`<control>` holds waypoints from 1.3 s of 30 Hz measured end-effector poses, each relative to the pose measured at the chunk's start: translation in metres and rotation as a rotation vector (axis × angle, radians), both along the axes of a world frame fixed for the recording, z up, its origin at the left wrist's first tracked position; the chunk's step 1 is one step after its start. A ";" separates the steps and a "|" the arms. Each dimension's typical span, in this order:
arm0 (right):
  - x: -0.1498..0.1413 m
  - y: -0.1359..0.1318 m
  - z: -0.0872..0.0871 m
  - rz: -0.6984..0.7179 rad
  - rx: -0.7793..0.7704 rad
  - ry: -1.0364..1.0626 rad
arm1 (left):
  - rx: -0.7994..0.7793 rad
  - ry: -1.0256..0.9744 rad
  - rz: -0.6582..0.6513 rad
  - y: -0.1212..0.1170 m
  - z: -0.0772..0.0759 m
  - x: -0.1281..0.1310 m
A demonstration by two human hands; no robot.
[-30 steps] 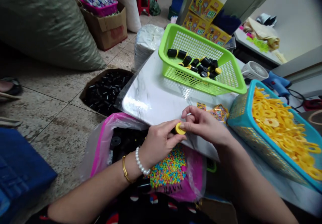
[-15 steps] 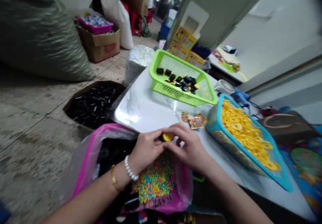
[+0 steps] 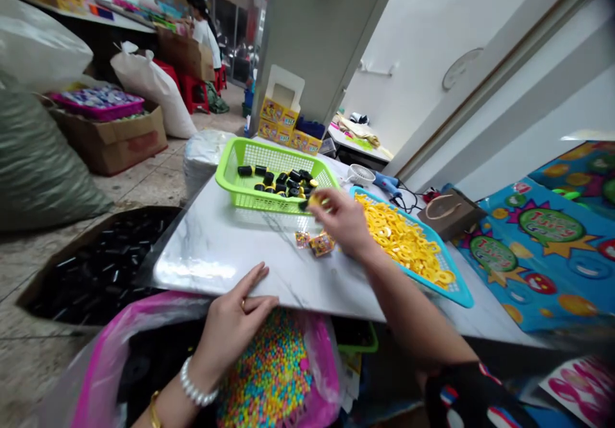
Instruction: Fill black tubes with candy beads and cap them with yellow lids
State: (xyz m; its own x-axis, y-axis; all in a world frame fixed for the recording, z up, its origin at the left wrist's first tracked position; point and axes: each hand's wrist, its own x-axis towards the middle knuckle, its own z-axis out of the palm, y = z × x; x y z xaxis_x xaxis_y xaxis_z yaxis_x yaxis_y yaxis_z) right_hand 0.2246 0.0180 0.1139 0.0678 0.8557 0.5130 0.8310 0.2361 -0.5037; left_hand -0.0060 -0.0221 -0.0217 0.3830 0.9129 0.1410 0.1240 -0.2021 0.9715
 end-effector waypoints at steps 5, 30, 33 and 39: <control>0.022 -0.038 0.012 -0.109 0.002 0.009 | -0.113 -0.027 -0.180 0.001 0.017 -0.016; -0.051 -0.136 -0.162 0.335 -0.807 -0.283 | -0.258 -0.347 -0.276 0.009 0.010 -0.028; -0.065 -0.138 -0.177 0.257 -0.715 -0.293 | -0.263 -0.351 -0.280 0.008 0.011 -0.026; -0.069 -0.142 -0.190 0.445 -0.728 -0.110 | -0.304 -0.366 -0.264 0.009 0.006 -0.027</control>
